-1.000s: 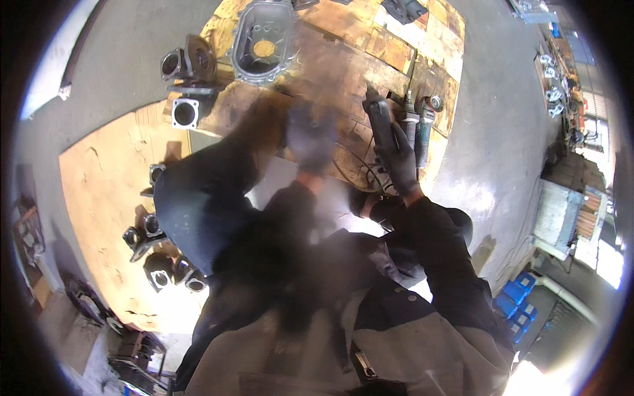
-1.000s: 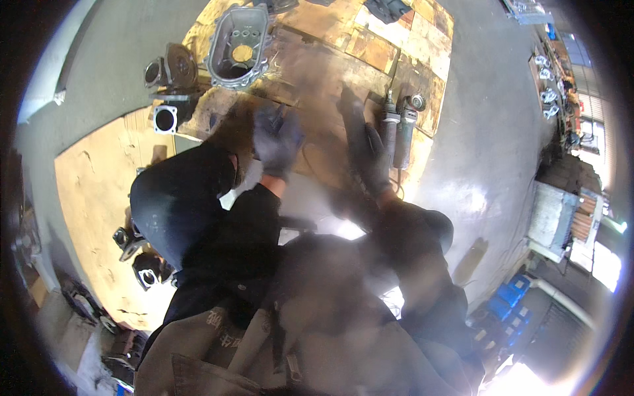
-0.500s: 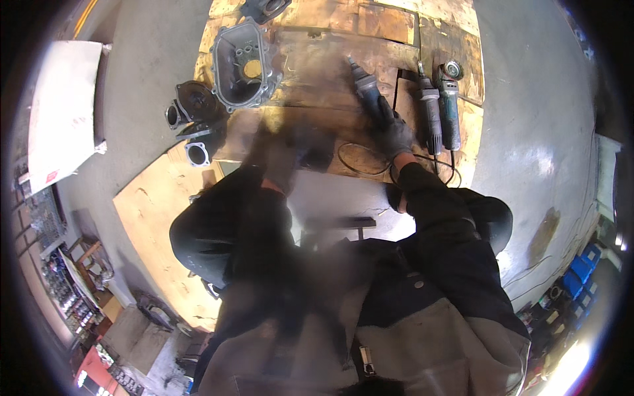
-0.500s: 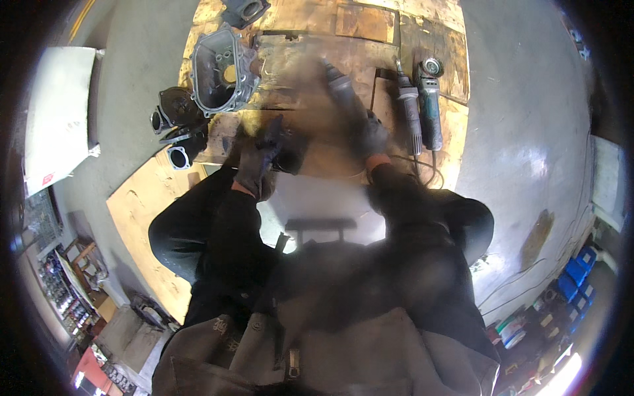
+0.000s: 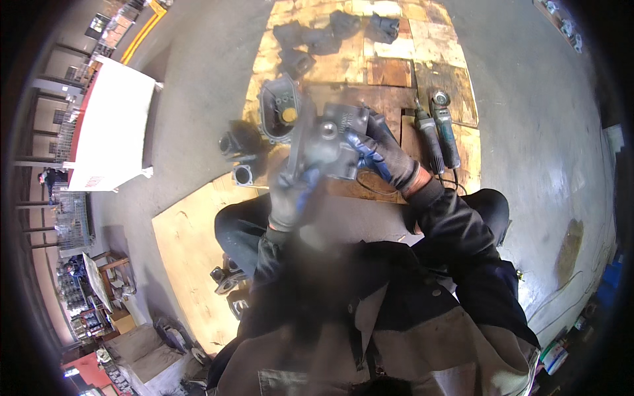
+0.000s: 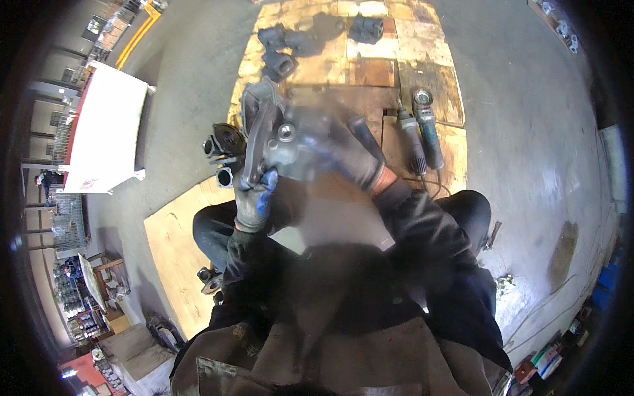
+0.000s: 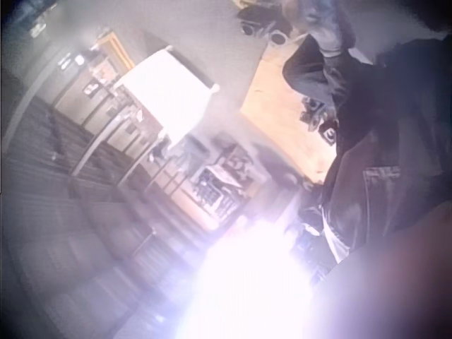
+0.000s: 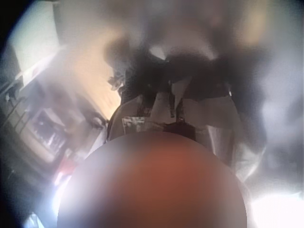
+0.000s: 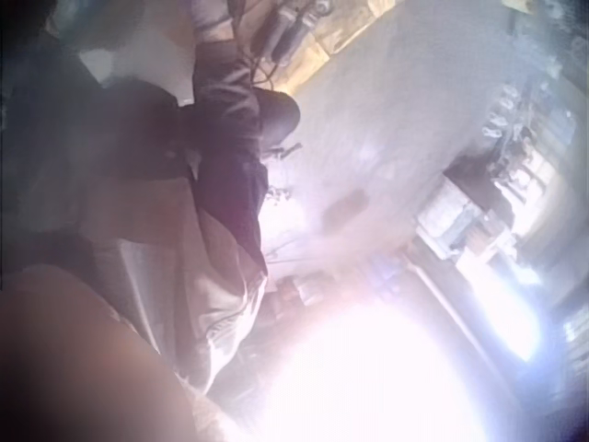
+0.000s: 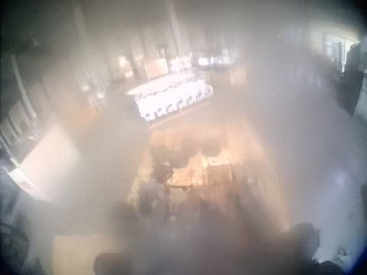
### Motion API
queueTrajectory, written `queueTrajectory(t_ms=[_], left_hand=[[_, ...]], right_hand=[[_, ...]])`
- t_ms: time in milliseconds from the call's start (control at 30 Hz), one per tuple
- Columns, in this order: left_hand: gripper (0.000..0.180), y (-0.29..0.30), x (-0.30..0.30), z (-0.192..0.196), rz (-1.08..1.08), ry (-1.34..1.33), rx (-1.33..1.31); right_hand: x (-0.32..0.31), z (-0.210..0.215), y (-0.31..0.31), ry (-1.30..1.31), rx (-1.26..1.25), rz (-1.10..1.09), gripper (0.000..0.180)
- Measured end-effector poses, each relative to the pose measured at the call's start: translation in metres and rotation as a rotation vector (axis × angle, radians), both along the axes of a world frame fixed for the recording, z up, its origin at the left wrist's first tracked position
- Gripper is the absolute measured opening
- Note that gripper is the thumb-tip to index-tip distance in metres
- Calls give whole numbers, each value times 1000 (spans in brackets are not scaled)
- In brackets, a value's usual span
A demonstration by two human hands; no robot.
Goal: The person sits on the floor and uses a handheld rotary tool to grind and polish several metal engine parts. They repeatedly pick up each part, grind its surfaces, inspect it, and place it back on the wooden board.
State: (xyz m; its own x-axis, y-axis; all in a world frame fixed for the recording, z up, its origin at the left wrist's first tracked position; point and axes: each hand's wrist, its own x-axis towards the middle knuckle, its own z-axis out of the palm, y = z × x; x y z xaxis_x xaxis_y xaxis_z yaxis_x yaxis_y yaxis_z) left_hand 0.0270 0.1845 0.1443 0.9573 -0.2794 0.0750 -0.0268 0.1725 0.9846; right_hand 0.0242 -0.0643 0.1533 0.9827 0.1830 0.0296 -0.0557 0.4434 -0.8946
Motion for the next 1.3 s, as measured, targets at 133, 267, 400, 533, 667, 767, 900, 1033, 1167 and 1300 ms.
queueTrajectory(t_ms=[133, 267, 400, 533, 667, 767, 900, 1033, 1167, 1300], left_hand=[[34, 7, -14, 41, -2, -217, 171], [36, -3, -28, 76, -19, -368, 263], [43, -23, -36, 112, -106, -390, 379], [40, -36, -24, 135, -78, -1015, 741], [41, -43, -14, 137, -67, -1185, 810], [43, -45, -11, 137, -34, -1265, 828], [41, -46, -10, 136, -29, -1291, 839], [36, -46, -12, 133, -15, -1292, 818], [48, -46, -12, 124, 38, -1389, 789], [49, -44, -8, 109, 81, -1388, 775]], right_hand=[[-20, 70, -1, -139, -69, -4, 81], [-25, 74, -12, -273, 62, 24, 68], [-22, 57, -27, -44, 126, 134, 75], [-23, 58, -44, -259, 284, 192, 96], [-23, 74, -56, -343, 290, 159, 109], [-25, 81, -62, -364, 251, 144, 114], [-28, 79, -66, -328, 290, 142, 113], [-29, 77, -65, -350, 298, 150, 111], [-31, 79, -63, -444, 275, 137, 112], [-33, 79, -63, -471, 150, 112, 113]])
